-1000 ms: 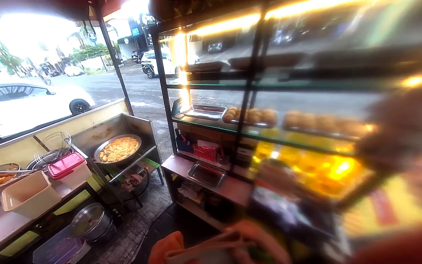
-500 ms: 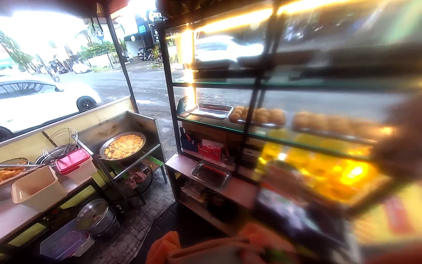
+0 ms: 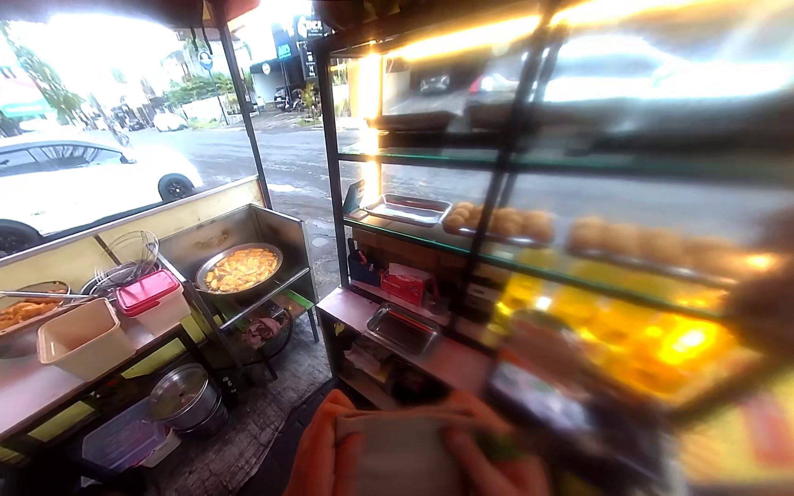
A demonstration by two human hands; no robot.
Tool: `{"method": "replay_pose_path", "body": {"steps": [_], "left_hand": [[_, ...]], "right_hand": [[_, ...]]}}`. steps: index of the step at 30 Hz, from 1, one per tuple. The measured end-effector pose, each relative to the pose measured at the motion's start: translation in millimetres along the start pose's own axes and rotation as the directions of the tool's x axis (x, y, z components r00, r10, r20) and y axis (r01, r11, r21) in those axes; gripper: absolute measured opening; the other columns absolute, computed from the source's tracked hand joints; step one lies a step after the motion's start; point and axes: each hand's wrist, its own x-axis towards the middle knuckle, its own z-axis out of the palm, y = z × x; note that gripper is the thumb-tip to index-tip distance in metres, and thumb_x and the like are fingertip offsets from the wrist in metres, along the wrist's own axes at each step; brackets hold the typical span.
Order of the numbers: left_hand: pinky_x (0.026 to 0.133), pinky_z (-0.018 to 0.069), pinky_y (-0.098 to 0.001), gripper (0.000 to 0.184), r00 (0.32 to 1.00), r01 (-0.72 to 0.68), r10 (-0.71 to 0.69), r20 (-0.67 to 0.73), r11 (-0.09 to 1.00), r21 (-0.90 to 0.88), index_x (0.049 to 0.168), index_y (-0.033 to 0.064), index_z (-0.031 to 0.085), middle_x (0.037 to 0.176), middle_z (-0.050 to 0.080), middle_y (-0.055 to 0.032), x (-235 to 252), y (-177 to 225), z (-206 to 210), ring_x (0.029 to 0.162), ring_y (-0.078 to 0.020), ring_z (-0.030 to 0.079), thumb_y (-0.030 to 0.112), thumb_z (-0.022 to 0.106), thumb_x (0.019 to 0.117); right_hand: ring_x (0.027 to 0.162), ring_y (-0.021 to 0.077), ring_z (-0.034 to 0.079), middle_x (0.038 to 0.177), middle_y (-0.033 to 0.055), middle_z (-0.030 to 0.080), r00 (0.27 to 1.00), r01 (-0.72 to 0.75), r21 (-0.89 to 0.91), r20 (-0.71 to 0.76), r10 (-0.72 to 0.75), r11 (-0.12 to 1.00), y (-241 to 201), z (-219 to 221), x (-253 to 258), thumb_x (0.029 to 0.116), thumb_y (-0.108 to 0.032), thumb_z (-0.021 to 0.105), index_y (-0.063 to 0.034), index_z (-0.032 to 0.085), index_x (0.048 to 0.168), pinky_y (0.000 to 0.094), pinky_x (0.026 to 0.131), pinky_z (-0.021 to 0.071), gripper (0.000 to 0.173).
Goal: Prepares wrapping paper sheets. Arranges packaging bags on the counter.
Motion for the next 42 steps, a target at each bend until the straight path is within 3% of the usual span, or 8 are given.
{"method": "replay_pose_path", "body": {"steps": [6,9,12,21,28,34,38,42], "left_hand": [[0.093,0.0584,-0.0248,0.044,0.985,0.166,-0.172,-0.031,0.974,-0.154,0.133,0.0023,0.056,0.117,0.069,-0.0009,-15,4,13,0.106,-0.0032,0.067,0.039,0.048,0.109],[0.08,0.06,-0.0218,0.048,0.951,0.304,-0.307,0.013,0.932,-0.197,0.118,0.006,0.064,0.096,0.073,0.0046,-48,-2,26,0.089,0.0025,0.069,0.048,0.044,0.1073],[0.077,0.0611,-0.024,0.046,0.936,0.352,-0.339,0.096,0.889,-0.292,0.113,0.0091,0.069,0.091,0.074,0.0037,-75,-14,29,0.084,-0.0003,0.071,0.05,0.048,0.1054],[0.085,0.0593,-0.0259,0.032,0.881,0.437,-0.251,0.401,0.759,-0.484,0.121,0.0086,0.068,0.1,0.074,0.0001,-77,-7,6,0.093,-0.003,0.07,0.034,0.057,0.1056],[0.069,0.0593,-0.0267,0.026,0.831,0.54,-0.397,0.389,0.742,-0.397,0.107,-0.0005,0.069,0.083,0.071,-0.005,-84,9,14,0.075,-0.0069,0.069,0.024,0.06,0.1054],[0.068,0.0592,-0.0276,0.024,0.815,0.576,-0.52,0.257,0.777,-0.253,0.101,0.0004,0.071,0.082,0.072,-0.0054,-85,18,20,0.072,-0.0087,0.069,0.021,0.059,0.1055],[0.064,0.0595,-0.029,0.031,0.867,0.483,-0.472,0.162,0.875,-0.034,0.104,0.0035,0.07,0.077,0.07,-0.0042,-89,12,24,0.07,-0.0096,0.069,0.029,0.052,0.1085],[0.059,0.0575,-0.0324,0.041,0.862,0.485,-0.499,0.086,0.863,0.146,0.108,0.0031,0.066,0.073,0.066,-0.0051,-93,11,31,0.066,-0.0124,0.067,0.039,0.047,0.1095]], "right_hand": [[0.089,0.0089,0.068,0.097,0.0006,0.071,0.989,0.036,0.046,-0.148,-0.028,0.998,3,0,6,0.1004,-0.013,0.067,-0.0104,0.073,0.104,0.0259,0.082,0.0594,0.008],[0.091,0.0103,0.072,0.1,0.0024,0.075,0.971,0.026,0.07,-0.24,-0.009,0.997,3,-6,10,0.1004,-0.013,0.067,-0.0096,0.074,0.107,0.0284,0.084,0.0615,0.01],[0.09,0.0104,0.073,0.1,0.0026,0.077,0.962,-0.002,0.084,-0.274,0.025,0.996,2,-10,8,0.1012,-0.013,0.066,-0.0095,0.074,0.108,0.0279,0.084,0.0625,0.011],[0.083,0.0086,0.074,0.095,0.001,0.077,0.948,-0.178,0.2,-0.228,0.223,0.963,7,-22,6,0.1044,-0.023,0.062,-0.0134,0.073,0.106,0.027,0.078,0.0636,0.015],[0.079,0.0112,0.075,0.089,0.0045,0.076,0.897,-0.337,0.273,-0.197,0.395,0.901,16,-23,7,0.1071,-0.023,0.055,-0.0097,0.07,0.104,0.0295,0.075,0.0646,0.02],[0.082,0.0122,0.074,0.09,0.0069,0.075,0.844,-0.418,0.316,-0.213,0.493,0.852,32,-22,1,0.1088,-0.018,0.048,-0.0054,0.068,0.106,0.0306,0.077,0.0642,0.024],[0.079,0.0145,0.074,0.088,0.0087,0.074,0.813,-0.473,0.292,-0.218,0.539,0.831,41,-20,5,0.1098,-0.019,0.046,-0.0037,0.067,0.104,0.0328,0.074,0.0641,0.027],[0.079,0.0149,0.073,0.086,0.0088,0.072,0.822,-0.431,0.31,-0.253,0.511,0.847,45,-15,7,0.1095,-0.016,0.046,-0.0028,0.065,0.1,0.0333,0.075,0.0637,0.024]]}}
